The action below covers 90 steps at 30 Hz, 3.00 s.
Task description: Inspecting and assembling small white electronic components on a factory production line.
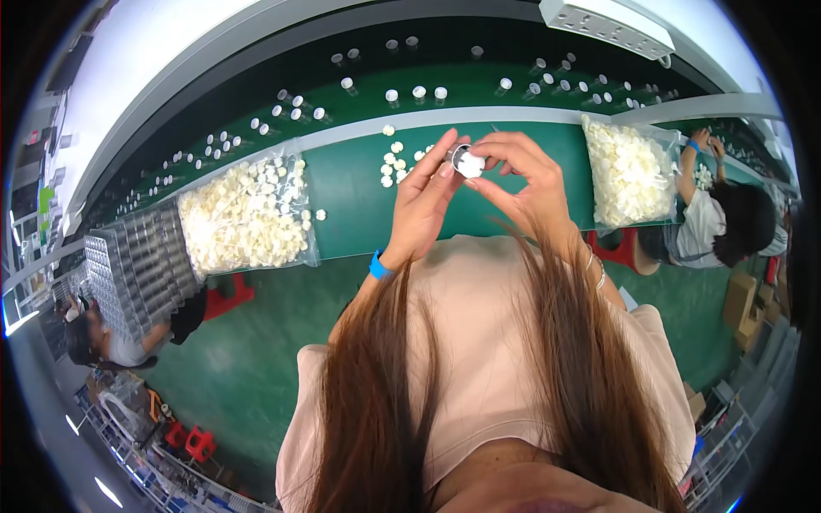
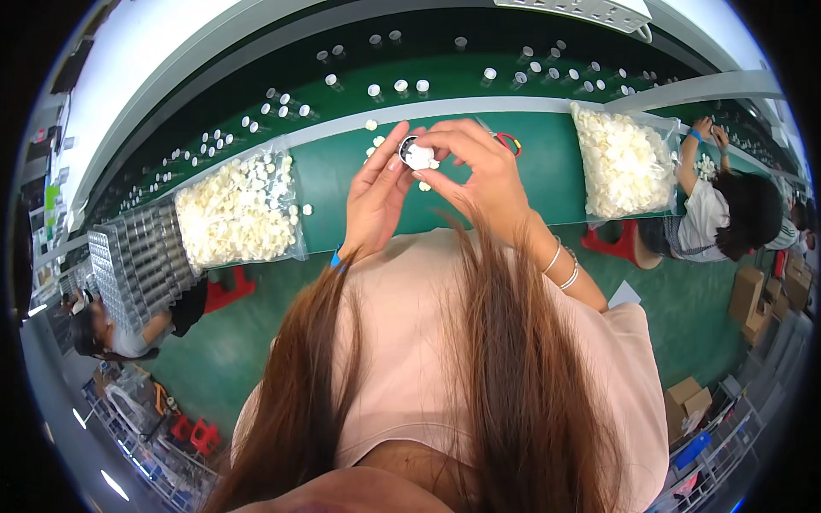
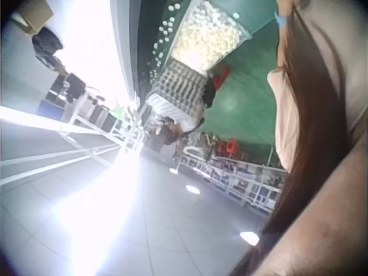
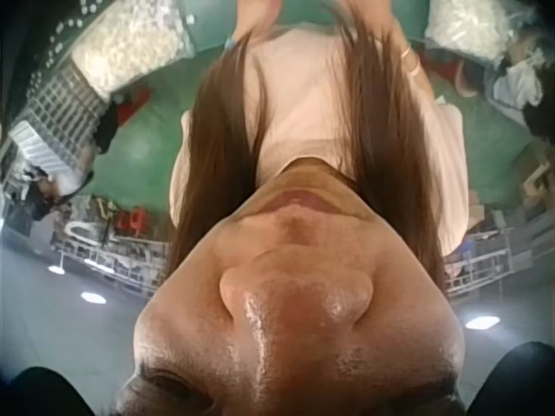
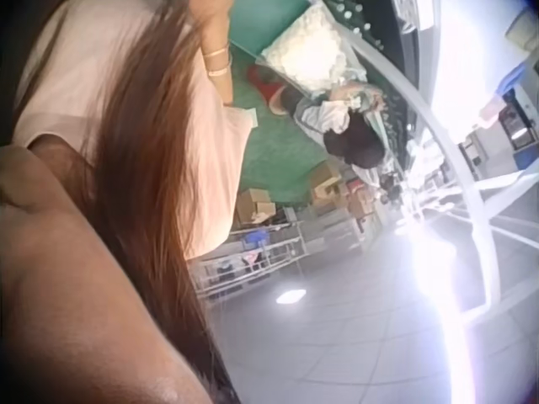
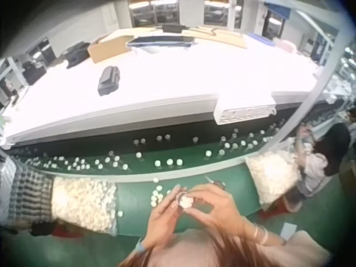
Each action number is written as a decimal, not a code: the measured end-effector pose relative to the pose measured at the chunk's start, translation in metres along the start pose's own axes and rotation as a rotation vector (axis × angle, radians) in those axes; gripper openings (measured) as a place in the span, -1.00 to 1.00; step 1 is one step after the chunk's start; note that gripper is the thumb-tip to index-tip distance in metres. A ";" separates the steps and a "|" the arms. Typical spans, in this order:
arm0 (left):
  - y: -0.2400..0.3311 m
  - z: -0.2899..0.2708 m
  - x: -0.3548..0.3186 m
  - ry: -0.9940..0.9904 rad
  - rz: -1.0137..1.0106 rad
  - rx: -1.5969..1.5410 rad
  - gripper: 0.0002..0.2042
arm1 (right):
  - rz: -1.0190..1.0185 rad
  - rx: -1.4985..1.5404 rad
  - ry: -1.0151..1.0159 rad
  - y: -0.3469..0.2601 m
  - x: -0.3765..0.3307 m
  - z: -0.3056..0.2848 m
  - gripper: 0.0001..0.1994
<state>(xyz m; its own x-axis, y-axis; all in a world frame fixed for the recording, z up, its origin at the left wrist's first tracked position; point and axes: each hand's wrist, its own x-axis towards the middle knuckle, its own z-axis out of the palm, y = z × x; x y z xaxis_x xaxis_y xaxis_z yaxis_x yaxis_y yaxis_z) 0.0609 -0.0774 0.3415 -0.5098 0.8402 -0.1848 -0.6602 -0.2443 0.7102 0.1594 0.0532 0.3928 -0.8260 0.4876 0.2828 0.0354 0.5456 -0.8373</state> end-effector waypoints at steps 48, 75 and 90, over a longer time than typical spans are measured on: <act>-0.062 -0.046 0.010 0.230 -0.143 0.579 -0.53 | 0.359 0.131 -0.365 0.091 -0.005 0.043 -0.87; -0.044 -0.065 -0.024 0.330 -0.331 0.626 -0.73 | 0.194 -0.289 -0.469 0.288 0.001 0.172 -0.81; -0.133 -0.192 0.025 0.512 -0.635 0.728 -0.39 | 0.383 -0.342 -0.429 0.242 -0.050 0.160 -0.49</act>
<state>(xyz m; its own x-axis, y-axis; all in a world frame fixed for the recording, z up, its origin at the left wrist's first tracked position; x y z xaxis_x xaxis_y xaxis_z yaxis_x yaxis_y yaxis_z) 0.0302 -0.1171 0.1114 -0.4719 0.3697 -0.8004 -0.4853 0.6491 0.5859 0.1186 0.0516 0.1014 -0.8678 0.4139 -0.2751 0.4884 0.6078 -0.6261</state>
